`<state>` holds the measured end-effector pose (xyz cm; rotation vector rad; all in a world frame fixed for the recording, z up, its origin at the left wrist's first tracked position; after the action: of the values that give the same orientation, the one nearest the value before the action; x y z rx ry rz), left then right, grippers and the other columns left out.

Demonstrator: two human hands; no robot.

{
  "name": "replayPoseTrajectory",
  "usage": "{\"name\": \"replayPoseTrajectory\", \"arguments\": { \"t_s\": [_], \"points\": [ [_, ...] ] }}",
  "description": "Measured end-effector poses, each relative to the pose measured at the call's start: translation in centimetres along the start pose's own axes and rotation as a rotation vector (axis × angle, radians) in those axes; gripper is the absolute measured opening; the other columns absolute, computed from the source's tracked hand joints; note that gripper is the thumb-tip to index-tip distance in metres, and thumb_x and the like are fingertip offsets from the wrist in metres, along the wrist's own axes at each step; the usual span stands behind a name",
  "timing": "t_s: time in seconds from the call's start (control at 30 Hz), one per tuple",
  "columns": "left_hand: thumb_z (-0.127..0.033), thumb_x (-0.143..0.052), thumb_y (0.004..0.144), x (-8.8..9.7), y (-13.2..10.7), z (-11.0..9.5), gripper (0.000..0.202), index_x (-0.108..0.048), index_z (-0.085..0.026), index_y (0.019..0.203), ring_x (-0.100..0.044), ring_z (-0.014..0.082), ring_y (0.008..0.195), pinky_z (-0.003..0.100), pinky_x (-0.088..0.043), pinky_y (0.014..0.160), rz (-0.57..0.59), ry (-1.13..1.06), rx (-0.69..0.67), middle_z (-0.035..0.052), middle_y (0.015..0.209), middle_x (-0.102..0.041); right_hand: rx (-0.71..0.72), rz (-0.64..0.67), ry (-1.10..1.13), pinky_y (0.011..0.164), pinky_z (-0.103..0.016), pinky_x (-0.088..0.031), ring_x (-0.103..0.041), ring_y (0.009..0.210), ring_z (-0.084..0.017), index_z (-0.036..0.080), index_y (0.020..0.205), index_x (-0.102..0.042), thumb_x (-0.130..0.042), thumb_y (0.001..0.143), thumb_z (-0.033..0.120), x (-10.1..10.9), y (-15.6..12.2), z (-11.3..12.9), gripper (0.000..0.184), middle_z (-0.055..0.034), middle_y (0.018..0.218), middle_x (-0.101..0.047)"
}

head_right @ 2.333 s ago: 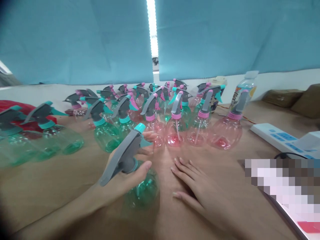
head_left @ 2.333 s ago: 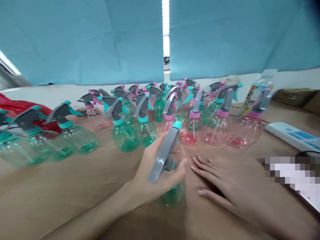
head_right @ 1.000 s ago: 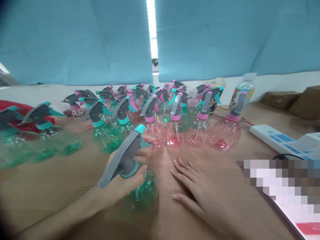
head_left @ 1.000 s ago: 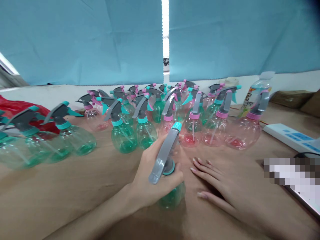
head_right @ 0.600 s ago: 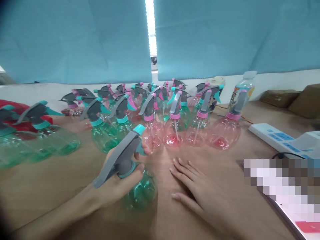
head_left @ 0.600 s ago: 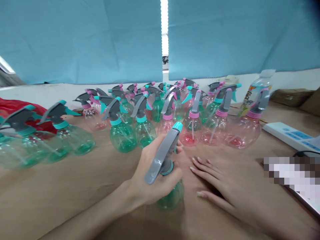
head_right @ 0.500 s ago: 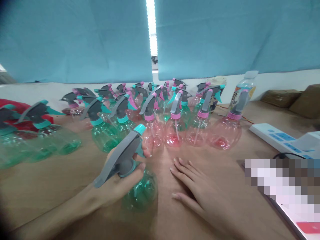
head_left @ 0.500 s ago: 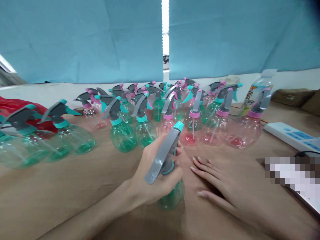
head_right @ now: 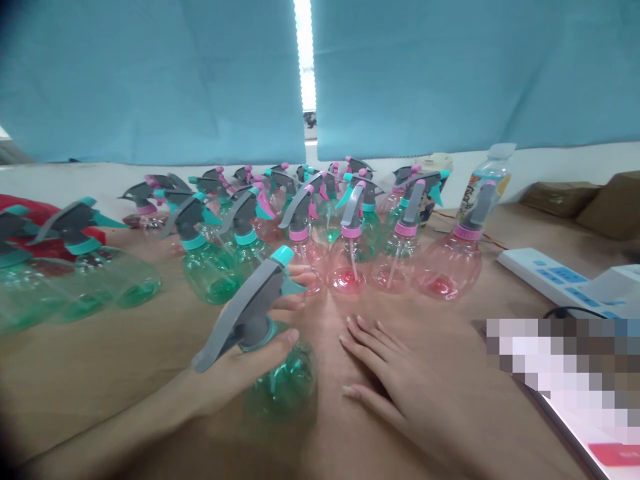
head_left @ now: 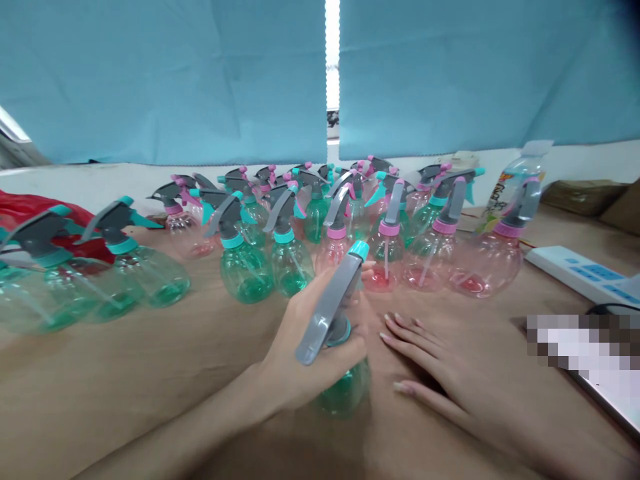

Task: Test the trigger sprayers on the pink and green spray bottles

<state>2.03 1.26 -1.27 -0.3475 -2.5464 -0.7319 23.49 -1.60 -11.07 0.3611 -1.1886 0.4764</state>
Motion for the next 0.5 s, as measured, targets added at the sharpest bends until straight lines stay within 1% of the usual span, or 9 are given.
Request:
{"name": "replayPoseTrajectory", "arguments": {
  "t_s": [0.07, 0.2, 0.33, 0.5],
  "points": [
    [-0.017, -0.055, 0.069, -0.01, -0.06, -0.01, 0.022, -0.055, -0.025, 0.090, -0.059, 0.0182, 0.070, 0.034, -0.054, 0.067, -0.024, -0.008, 0.013, 0.0013, 0.084, -0.060, 0.006, -0.005, 0.005, 0.115, -0.053, -0.030, -0.029, 0.143, -0.030, 0.020, 0.147, -0.041, -0.043, 0.098, 0.054, 0.07, 0.03, 0.01, 0.060, -0.0072, 0.155, -0.033],
    [-0.016, -0.056, 0.069, 0.00, -0.12, -0.07, 0.017, -0.052, -0.025, 0.083, -0.055, 0.0158, 0.062, 0.032, -0.053, 0.061, -0.050, -0.009, 0.018, -0.0004, 0.077, -0.058, 0.030, -0.043, 0.018, 0.115, -0.053, -0.032, -0.032, 0.142, -0.030, 0.023, 0.147, -0.042, -0.045, 0.098, 0.052, -0.05, -0.05, -0.16, 0.057, -0.0067, 0.155, -0.034],
    [-0.016, -0.055, 0.071, -0.05, -0.19, -0.01, 0.019, -0.055, -0.025, 0.088, -0.056, 0.0158, 0.061, 0.032, -0.054, 0.061, -0.061, -0.005, 0.010, -0.0010, 0.076, -0.060, 0.032, -0.057, 0.015, 0.114, -0.053, -0.033, -0.033, 0.142, -0.030, 0.025, 0.147, -0.042, -0.046, 0.098, 0.052, -0.18, -0.12, -0.24, 0.056, -0.0059, 0.155, -0.034],
    [-0.014, -0.055, 0.069, -0.13, -0.26, -0.03, 0.016, -0.051, -0.025, 0.079, -0.057, 0.0165, 0.065, 0.032, -0.053, 0.062, -0.065, 0.027, 0.003, -0.0012, 0.075, -0.058, 0.029, -0.056, 0.019, 0.114, -0.053, -0.033, -0.033, 0.141, -0.030, 0.025, 0.146, -0.043, -0.045, 0.098, 0.050, -0.02, -0.04, -0.03, 0.055, -0.0058, 0.155, -0.034]
  ]
}}
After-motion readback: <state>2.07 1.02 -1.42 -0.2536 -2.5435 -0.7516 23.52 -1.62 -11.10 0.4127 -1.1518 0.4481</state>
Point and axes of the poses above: each hand's wrist, its own y-axis towards the middle knuckle, its own x-axis out of the back of the hand, z = x × y, the point moved 2 cm from there along y, towards the middle knuckle
